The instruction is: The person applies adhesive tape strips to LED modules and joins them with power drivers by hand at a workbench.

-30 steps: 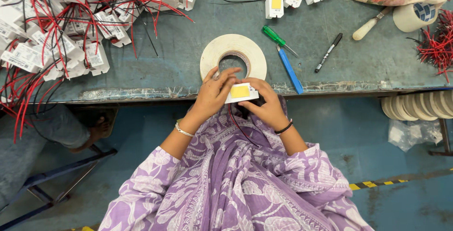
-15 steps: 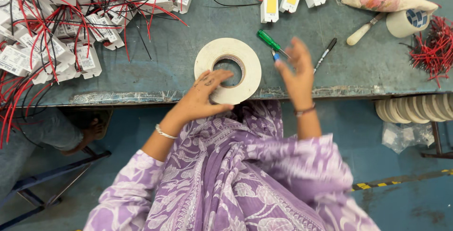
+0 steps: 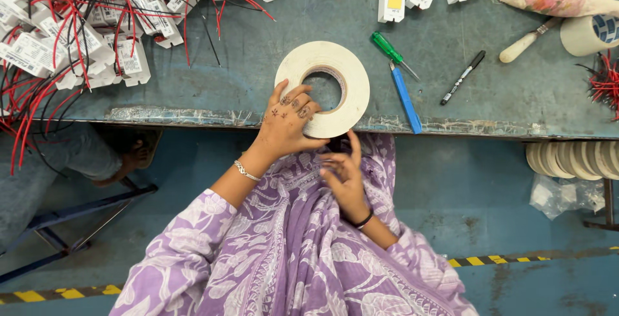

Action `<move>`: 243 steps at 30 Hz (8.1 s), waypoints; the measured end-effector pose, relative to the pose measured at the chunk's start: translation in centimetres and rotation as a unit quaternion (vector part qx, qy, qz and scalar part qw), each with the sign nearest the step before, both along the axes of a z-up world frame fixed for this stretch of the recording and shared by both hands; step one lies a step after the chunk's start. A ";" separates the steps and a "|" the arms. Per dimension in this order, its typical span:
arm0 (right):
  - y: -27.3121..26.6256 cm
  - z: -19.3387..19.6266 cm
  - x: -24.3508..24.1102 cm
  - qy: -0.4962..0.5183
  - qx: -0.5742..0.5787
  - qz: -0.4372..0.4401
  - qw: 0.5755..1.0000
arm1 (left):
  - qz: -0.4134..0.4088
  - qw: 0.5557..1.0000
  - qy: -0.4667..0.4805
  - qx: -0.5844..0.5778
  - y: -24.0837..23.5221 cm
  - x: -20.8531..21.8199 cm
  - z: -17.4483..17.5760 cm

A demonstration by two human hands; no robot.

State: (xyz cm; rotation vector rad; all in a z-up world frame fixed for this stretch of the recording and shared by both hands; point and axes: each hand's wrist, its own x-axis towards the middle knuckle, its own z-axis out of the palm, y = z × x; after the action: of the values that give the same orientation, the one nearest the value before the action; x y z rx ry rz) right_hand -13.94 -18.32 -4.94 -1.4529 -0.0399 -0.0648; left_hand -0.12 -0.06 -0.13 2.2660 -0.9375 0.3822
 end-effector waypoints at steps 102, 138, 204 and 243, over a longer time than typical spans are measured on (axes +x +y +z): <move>-4.7 5.2 10.8 0.079 -0.103 0.049 0.990 | -0.027 0.925 0.361 -0.115 1.7 -0.4 3.6; -5.0 4.8 11.1 0.130 -0.019 0.165 0.978 | 0.031 0.878 0.380 -0.290 0.0 -1.8 1.2; -5.0 9.7 1.0 -0.017 0.060 -0.015 0.998 | -0.061 0.899 0.330 -0.283 2.8 -7.6 8.5; -2.8 -1.6 2.7 0.027 0.038 0.069 0.997 | 0.058 0.996 -0.067 -0.021 2.0 -2.3 1.3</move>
State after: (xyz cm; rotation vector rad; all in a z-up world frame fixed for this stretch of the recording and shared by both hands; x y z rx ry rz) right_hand -11.22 -21.15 -6.55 -1.3716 -0.0937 0.0854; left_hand -2.44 1.91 1.21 2.2851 -0.8575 0.6056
